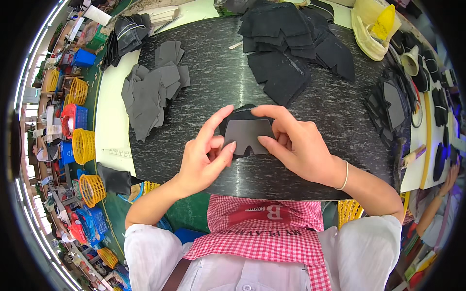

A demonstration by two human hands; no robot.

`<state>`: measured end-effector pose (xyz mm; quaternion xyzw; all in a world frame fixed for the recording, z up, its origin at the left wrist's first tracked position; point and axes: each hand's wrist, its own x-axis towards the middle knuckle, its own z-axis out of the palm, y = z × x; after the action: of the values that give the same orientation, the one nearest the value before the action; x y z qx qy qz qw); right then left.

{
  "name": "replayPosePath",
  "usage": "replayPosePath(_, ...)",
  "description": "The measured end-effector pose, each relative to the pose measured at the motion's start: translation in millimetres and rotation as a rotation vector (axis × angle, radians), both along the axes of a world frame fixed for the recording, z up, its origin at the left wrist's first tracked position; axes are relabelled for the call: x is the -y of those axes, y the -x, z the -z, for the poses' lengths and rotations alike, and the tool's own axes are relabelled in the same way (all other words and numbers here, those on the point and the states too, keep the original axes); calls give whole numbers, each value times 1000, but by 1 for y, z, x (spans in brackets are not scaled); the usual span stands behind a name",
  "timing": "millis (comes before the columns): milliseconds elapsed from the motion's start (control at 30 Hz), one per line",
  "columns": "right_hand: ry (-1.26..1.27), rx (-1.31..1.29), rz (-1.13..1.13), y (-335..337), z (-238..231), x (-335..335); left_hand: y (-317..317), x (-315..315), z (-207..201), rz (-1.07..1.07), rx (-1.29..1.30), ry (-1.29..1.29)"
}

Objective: The person picks up dark gray fabric shoe components from a blue basket and stacks them on a work surface, occasionally handling a bundle of the same items and moving a red bag of components.

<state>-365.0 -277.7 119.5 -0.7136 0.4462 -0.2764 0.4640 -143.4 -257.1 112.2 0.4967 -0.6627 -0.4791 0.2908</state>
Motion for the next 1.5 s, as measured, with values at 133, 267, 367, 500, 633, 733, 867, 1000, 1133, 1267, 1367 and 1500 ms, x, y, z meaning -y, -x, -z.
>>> replayPosePath(133,184,-107,-49,-2,16,4,4,1,16,52,212,294)
replayPosePath(267,516,-298,-130,3,17,6,3,4,19,136,500,714)
replayPosePath(367,657,-352,8,22,11,36,-13,18,9,98,537,900)
replayPosePath(500,856,-411,70,11,19,65,23,27,-7,370,279,828)
replayPosePath(633,666,-315,-33,23,19,66,33,37,12,368,305,815)
replayPosePath(733,262,-36,-35,36,20,77,45,56,21,418,163,913)
replayPosePath(867,16,387,586,62,8,75,56,84,23,408,371,773)
replayPosePath(1000,663,-357,-100,38,-30,8,31,84,23,407,12,618)
replayPosePath(1133,754,-494,-447,-5,-6,0,-29,85,13,85,118,662)
replayPosePath(1267,643,-177,-417,-35,-18,38,-117,53,-9,-233,572,825)
replayPosePath(1367,728,-77,-397,-115,0,77,-127,49,7,-233,725,751)
replayPosePath(1500,818,-188,-441,-160,35,121,-128,56,7,-129,769,651)
